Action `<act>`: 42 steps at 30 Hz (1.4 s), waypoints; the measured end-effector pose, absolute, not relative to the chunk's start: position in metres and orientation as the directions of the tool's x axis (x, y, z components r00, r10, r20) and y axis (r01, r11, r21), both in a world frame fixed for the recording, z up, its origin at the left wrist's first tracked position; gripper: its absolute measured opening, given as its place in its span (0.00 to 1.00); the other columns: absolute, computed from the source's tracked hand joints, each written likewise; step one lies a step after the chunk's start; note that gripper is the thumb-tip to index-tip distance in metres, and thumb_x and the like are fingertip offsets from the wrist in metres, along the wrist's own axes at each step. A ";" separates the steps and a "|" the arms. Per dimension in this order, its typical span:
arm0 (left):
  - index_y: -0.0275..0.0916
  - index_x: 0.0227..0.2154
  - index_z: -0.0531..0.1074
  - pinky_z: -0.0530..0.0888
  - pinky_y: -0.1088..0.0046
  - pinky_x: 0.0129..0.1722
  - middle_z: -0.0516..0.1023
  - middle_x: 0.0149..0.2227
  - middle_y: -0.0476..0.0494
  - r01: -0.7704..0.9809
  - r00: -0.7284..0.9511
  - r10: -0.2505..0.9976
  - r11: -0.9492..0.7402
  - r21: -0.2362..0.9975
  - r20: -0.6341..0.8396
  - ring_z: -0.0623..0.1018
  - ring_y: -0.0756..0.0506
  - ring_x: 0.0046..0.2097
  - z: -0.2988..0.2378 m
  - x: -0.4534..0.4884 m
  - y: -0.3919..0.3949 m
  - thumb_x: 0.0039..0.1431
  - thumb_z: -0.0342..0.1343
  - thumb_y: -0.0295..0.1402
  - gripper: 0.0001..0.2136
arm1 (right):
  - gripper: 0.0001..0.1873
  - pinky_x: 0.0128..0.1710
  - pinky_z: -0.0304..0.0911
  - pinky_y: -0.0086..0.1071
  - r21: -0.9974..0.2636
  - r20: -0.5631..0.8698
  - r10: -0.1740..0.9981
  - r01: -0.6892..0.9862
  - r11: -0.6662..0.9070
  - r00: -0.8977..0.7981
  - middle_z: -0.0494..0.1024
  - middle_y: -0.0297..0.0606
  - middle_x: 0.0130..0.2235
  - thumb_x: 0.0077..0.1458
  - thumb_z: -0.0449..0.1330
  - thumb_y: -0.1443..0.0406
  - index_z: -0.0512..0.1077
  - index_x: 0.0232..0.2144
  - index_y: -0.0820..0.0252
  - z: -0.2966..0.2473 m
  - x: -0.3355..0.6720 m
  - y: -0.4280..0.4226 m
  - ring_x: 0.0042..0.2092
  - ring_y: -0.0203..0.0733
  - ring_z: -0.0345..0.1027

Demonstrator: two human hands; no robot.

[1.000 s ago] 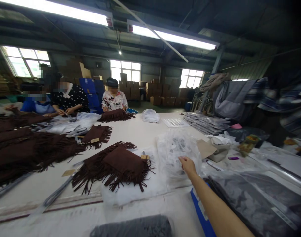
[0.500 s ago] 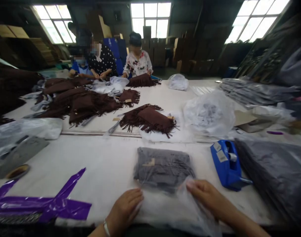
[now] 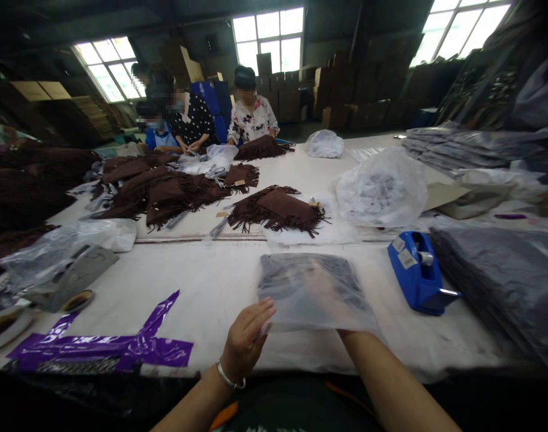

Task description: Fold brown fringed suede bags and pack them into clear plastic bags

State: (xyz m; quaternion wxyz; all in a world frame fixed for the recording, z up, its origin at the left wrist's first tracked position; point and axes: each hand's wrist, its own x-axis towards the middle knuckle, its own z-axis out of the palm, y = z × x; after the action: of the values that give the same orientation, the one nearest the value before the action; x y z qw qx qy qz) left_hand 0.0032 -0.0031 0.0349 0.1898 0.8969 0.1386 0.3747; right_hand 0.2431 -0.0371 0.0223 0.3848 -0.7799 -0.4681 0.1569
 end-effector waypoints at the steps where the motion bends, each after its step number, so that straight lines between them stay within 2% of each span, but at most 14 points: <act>1: 0.40 0.56 0.62 0.70 0.59 0.54 0.67 0.56 0.38 0.104 0.705 0.371 -0.897 0.429 0.605 0.66 0.42 0.58 0.031 -0.002 -0.005 0.59 0.50 0.21 0.22 | 0.24 0.52 0.59 0.50 -0.728 0.134 0.844 0.630 -0.271 0.519 0.64 0.45 0.55 0.60 0.52 0.56 0.59 0.55 0.61 0.018 0.246 -0.041 0.54 0.49 0.61; 5: 0.38 0.58 0.58 0.68 0.56 0.56 0.59 0.61 0.36 0.147 0.766 0.339 -0.920 0.364 0.546 0.58 0.39 0.63 0.010 -0.025 -0.010 0.59 0.47 0.19 0.24 | 0.32 0.57 0.54 0.47 -0.612 0.187 0.878 0.752 -0.247 0.441 0.58 0.50 0.60 0.60 0.47 0.56 0.46 0.63 0.62 -0.004 0.243 -0.087 0.60 0.53 0.53; 8: 0.37 0.59 0.56 0.64 0.52 0.58 0.57 0.62 0.36 0.204 0.791 0.342 -0.929 0.308 0.507 0.56 0.38 0.64 -0.007 -0.037 -0.010 0.57 0.40 0.15 0.27 | 0.30 0.56 0.54 0.46 -0.496 0.205 0.932 0.853 -0.164 0.299 0.63 0.41 0.59 0.57 0.48 0.59 0.51 0.62 0.53 -0.013 0.234 -0.111 0.59 0.54 0.56; 11: 0.36 0.61 0.53 0.59 0.49 0.60 0.57 0.62 0.36 0.188 0.833 0.281 -0.954 0.235 0.477 0.56 0.39 0.64 -0.018 -0.041 -0.010 0.54 0.37 0.13 0.30 | 0.25 0.60 0.45 0.45 -0.407 0.208 0.965 0.911 -0.063 0.159 0.61 0.29 0.60 0.58 0.48 0.63 0.59 0.57 0.43 -0.014 0.226 -0.096 0.61 0.49 0.52; 15: 0.38 0.62 0.50 0.51 0.48 0.62 0.58 0.62 0.39 0.203 0.905 0.246 -0.967 0.156 0.346 0.55 0.41 0.64 -0.019 -0.040 -0.011 0.52 0.38 0.13 0.33 | 0.25 0.61 0.35 0.57 -0.351 0.217 0.962 0.933 -0.082 0.166 0.57 0.35 0.62 0.59 0.48 0.59 0.58 0.59 0.50 -0.013 0.227 -0.064 0.64 0.54 0.40; 18: 0.41 0.62 0.49 0.47 0.46 0.62 0.53 0.64 0.41 0.242 0.947 0.267 -0.958 0.152 0.178 0.53 0.42 0.65 -0.014 -0.039 -0.011 0.51 0.39 0.13 0.35 | 0.29 0.59 0.38 0.62 -0.284 0.222 0.961 0.954 -0.099 0.166 0.54 0.34 0.63 0.59 0.49 0.55 0.52 0.61 0.48 -0.026 0.238 -0.083 0.65 0.59 0.35; 21: 0.46 0.62 0.49 0.46 0.46 0.62 0.47 0.65 0.43 0.237 0.967 0.251 -0.949 0.206 0.042 0.51 0.41 0.65 -0.008 -0.036 -0.006 0.51 0.42 0.15 0.35 | 0.30 0.58 0.47 0.61 -0.226 0.212 0.976 0.974 -0.006 0.055 0.56 0.32 0.62 0.56 0.52 0.54 0.51 0.61 0.41 -0.052 0.254 -0.144 0.63 0.59 0.44; 25: 0.45 0.63 0.46 0.48 0.50 0.62 0.42 0.66 0.43 0.148 0.989 0.133 -0.934 0.324 -0.069 0.49 0.41 0.66 0.000 -0.029 0.007 0.50 0.44 0.18 0.36 | 0.29 0.51 0.64 0.48 -0.304 0.098 0.994 0.950 0.078 -0.051 0.63 0.35 0.58 0.58 0.52 0.59 0.52 0.61 0.43 -0.065 0.265 -0.237 0.58 0.52 0.58; 28: 0.43 0.63 0.45 0.51 0.55 0.63 0.44 0.66 0.43 0.098 0.992 0.056 -0.913 0.396 -0.116 0.50 0.41 0.65 0.006 -0.024 0.018 0.49 0.45 0.18 0.37 | 0.28 0.44 0.70 0.36 -0.518 0.062 0.980 0.834 0.193 -0.188 0.71 0.34 0.52 0.58 0.53 0.63 0.54 0.59 0.40 -0.035 0.260 -0.267 0.50 0.46 0.68; 30: 0.44 0.63 0.47 0.52 0.57 0.63 0.45 0.66 0.44 0.048 0.992 -0.007 -0.902 0.430 -0.125 0.51 0.42 0.65 0.012 -0.022 0.024 0.50 0.45 0.19 0.36 | 0.28 0.44 0.70 0.31 -0.636 0.067 0.966 0.735 0.233 -0.249 0.74 0.31 0.49 0.58 0.53 0.66 0.56 0.58 0.38 -0.005 0.259 -0.260 0.48 0.41 0.71; 34: 0.46 0.62 0.50 0.52 0.58 0.63 0.47 0.65 0.47 -0.030 0.985 -0.107 -0.880 0.475 -0.135 0.53 0.43 0.65 0.024 -0.023 0.031 0.51 0.44 0.19 0.34 | 0.24 0.57 0.58 0.40 -0.678 0.004 0.994 0.730 0.080 -0.105 0.66 0.34 0.57 0.60 0.51 0.63 0.59 0.58 0.45 0.029 0.282 -0.214 0.57 0.43 0.60; 38: 0.44 0.63 0.48 0.53 0.58 0.63 0.47 0.65 0.47 -0.015 0.979 -0.114 -0.869 0.495 -0.170 0.51 0.44 0.65 0.035 -0.033 0.033 0.49 0.43 0.18 0.36 | 0.22 0.60 0.51 0.44 -0.648 -0.113 0.979 0.759 0.058 -0.172 0.62 0.34 0.60 0.61 0.49 0.60 0.60 0.57 0.46 0.016 0.322 -0.198 0.61 0.43 0.53; 40: 0.42 0.63 0.47 0.53 0.59 0.63 0.47 0.65 0.47 -0.005 0.973 -0.122 -0.860 0.511 -0.196 0.51 0.44 0.65 0.041 -0.038 0.034 0.48 0.44 0.19 0.37 | 0.25 0.61 0.49 0.44 -0.631 -0.151 0.968 0.774 0.062 -0.201 0.58 0.34 0.62 0.59 0.51 0.58 0.57 0.59 0.45 0.011 0.338 -0.208 0.62 0.44 0.50; 42: 0.41 0.63 0.48 0.53 0.59 0.63 0.47 0.65 0.46 -0.013 0.973 -0.135 -0.847 0.532 -0.190 0.52 0.43 0.65 0.045 -0.040 0.038 0.47 0.46 0.21 0.37 | 0.33 0.61 0.48 0.44 -0.608 -0.194 0.952 0.790 0.072 -0.237 0.53 0.35 0.63 0.56 0.56 0.55 0.51 0.61 0.46 0.010 0.349 -0.221 0.63 0.46 0.47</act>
State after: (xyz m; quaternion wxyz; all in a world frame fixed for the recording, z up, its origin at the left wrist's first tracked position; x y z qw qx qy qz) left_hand -0.0399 0.0378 0.0454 0.2742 0.9545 -0.0388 -0.1105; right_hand 0.3491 -0.2213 0.0099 0.1287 -0.6043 -0.7209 0.3141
